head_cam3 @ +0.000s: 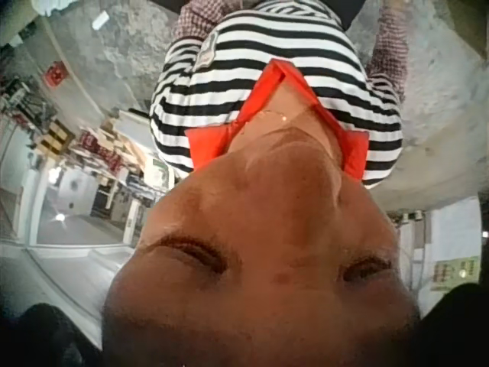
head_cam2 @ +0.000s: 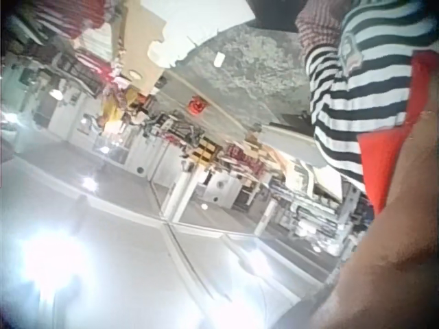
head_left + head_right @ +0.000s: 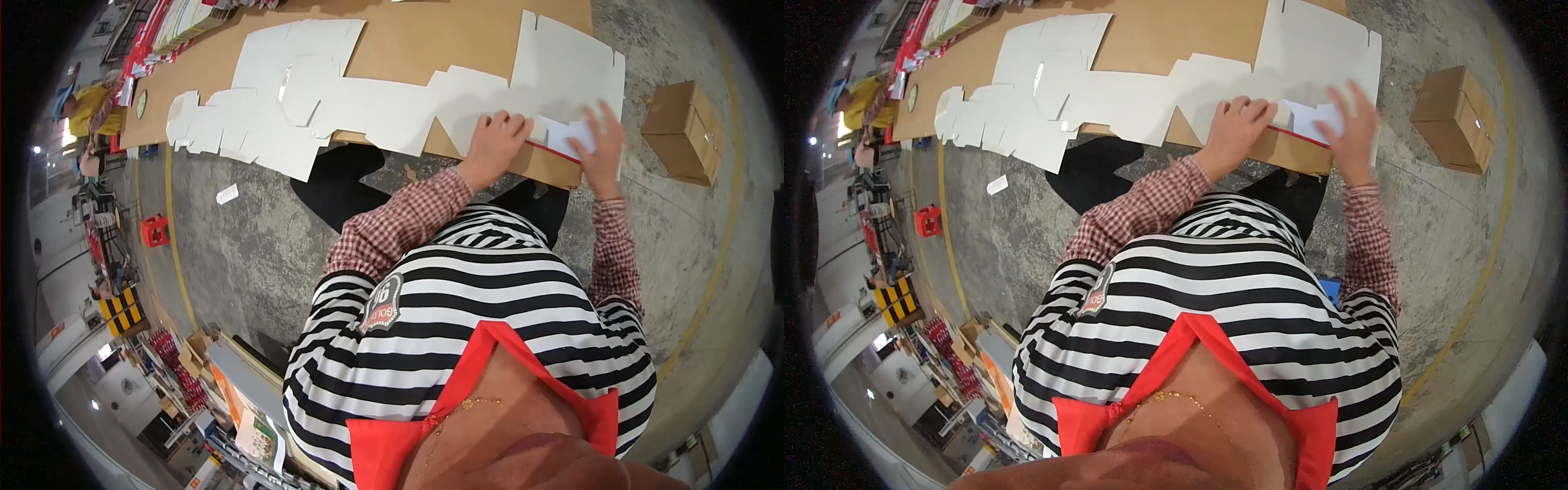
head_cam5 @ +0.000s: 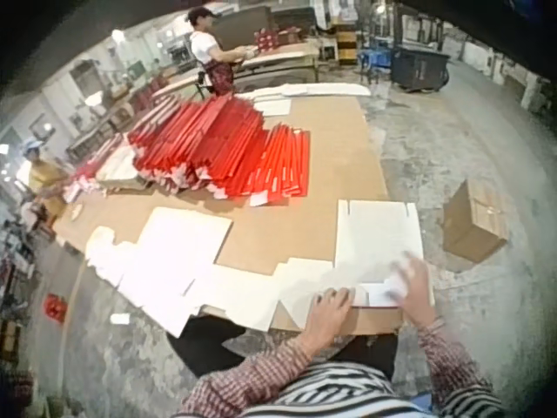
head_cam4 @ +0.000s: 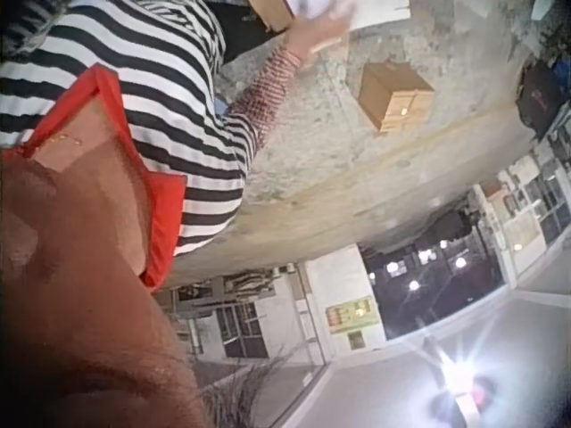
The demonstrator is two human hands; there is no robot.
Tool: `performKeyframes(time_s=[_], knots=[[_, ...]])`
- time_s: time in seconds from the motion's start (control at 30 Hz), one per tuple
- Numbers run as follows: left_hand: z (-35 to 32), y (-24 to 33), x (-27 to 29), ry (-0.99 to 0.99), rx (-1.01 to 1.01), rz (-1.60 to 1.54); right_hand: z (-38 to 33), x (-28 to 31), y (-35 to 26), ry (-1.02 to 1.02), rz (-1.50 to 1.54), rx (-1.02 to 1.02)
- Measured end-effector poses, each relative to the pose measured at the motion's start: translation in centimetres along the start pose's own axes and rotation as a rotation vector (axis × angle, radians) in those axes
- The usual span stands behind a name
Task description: The person assembles small product boxes by folding white cardboard blanks and inserting them into red printed sleeves. The person repeatedly picks a blank, folds it into a rectangular shape, and slides it into a red sleeve, then places the finished unit into a growing stack on the table.
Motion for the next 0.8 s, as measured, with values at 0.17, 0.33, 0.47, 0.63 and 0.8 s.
performKeyframes(time_s=[0.17,0.33,0.47,0.63,0.8], knots=[[-4.9,-2.0,2.9,0.071,-0.136,-0.073,-0.8,-3.2,-4.0,-0.285,0.110,0.254],[-3.8,-9.8,1.9,-0.093,0.368,-0.572,-0.9,-3.6,-3.8,-0.323,0.099,0.250],[-1.8,-6.9,-0.4,-0.103,0.142,-0.069,-0.8,-3.3,-4.1,-0.339,-0.011,0.267],[-2.6,-0.1,0.2,-0.126,-0.132,0.039,-2.4,0.1,-5.5,-0.129,0.044,0.086],[-2.1,0.4,0.3,-0.216,-0.223,-0.104,-10.0,-0.3,0.0,0.698,0.617,-0.553]])
Point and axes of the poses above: each hand's wrist, its own z-axis towards the middle knuckle, its own x-axis out of the back of the hand, y = z × x, the point moved 4 cm from there along z, towards the middle knuckle, and after that the axes turned 10 degrees about -y, right-handed, at the moved point
